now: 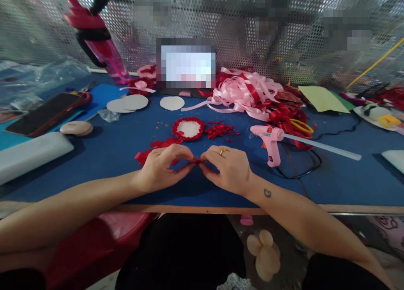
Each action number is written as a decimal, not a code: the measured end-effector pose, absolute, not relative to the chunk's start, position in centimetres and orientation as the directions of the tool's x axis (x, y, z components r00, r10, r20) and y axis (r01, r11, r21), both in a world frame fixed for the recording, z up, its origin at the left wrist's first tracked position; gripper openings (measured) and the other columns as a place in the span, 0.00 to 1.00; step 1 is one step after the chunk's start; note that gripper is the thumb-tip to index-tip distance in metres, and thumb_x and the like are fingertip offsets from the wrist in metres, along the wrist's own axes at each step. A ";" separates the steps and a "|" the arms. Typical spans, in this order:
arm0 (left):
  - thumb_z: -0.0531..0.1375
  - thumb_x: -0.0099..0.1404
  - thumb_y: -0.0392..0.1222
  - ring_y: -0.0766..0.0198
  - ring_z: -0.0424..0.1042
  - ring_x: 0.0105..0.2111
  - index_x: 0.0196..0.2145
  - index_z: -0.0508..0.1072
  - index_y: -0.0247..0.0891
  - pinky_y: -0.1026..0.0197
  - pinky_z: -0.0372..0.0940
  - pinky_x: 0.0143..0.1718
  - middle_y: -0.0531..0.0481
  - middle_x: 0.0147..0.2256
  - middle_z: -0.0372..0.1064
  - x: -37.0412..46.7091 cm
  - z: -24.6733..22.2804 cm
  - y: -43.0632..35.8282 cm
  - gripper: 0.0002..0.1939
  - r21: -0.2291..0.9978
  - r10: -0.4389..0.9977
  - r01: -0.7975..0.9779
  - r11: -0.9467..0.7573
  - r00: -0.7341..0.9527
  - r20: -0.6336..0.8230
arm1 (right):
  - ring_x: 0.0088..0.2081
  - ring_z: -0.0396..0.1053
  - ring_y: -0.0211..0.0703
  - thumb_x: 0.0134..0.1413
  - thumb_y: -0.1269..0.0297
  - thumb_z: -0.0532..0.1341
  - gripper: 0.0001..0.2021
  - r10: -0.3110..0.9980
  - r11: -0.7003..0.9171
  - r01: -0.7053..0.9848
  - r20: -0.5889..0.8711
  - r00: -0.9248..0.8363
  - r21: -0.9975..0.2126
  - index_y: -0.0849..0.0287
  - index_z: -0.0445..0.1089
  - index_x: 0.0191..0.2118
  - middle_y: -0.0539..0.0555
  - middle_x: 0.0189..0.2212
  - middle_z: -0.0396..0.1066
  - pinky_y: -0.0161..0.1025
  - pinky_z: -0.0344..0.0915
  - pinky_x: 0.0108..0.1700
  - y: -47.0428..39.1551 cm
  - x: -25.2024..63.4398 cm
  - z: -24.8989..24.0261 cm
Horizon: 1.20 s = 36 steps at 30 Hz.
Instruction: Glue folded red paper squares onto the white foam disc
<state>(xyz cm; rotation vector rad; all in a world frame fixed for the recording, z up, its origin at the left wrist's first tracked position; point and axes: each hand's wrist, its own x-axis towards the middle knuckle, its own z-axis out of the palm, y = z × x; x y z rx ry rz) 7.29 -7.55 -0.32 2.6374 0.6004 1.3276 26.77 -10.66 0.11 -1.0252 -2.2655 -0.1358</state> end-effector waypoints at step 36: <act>0.57 0.56 0.31 0.72 0.72 0.30 0.38 0.65 0.36 0.71 0.67 0.32 0.54 0.32 0.71 7.3 0.0 -7.5 0.10 0.479 0.543 0.284 -0.831 0.602 0.585 | 0.26 0.63 0.32 0.51 0.71 0.54 0.03 0.715 0.688 0.618 0.500 -0.489 -0.380 0.58 0.63 0.32 0.48 0.28 0.66 0.32 0.58 0.29 -10.6 26.8 0.2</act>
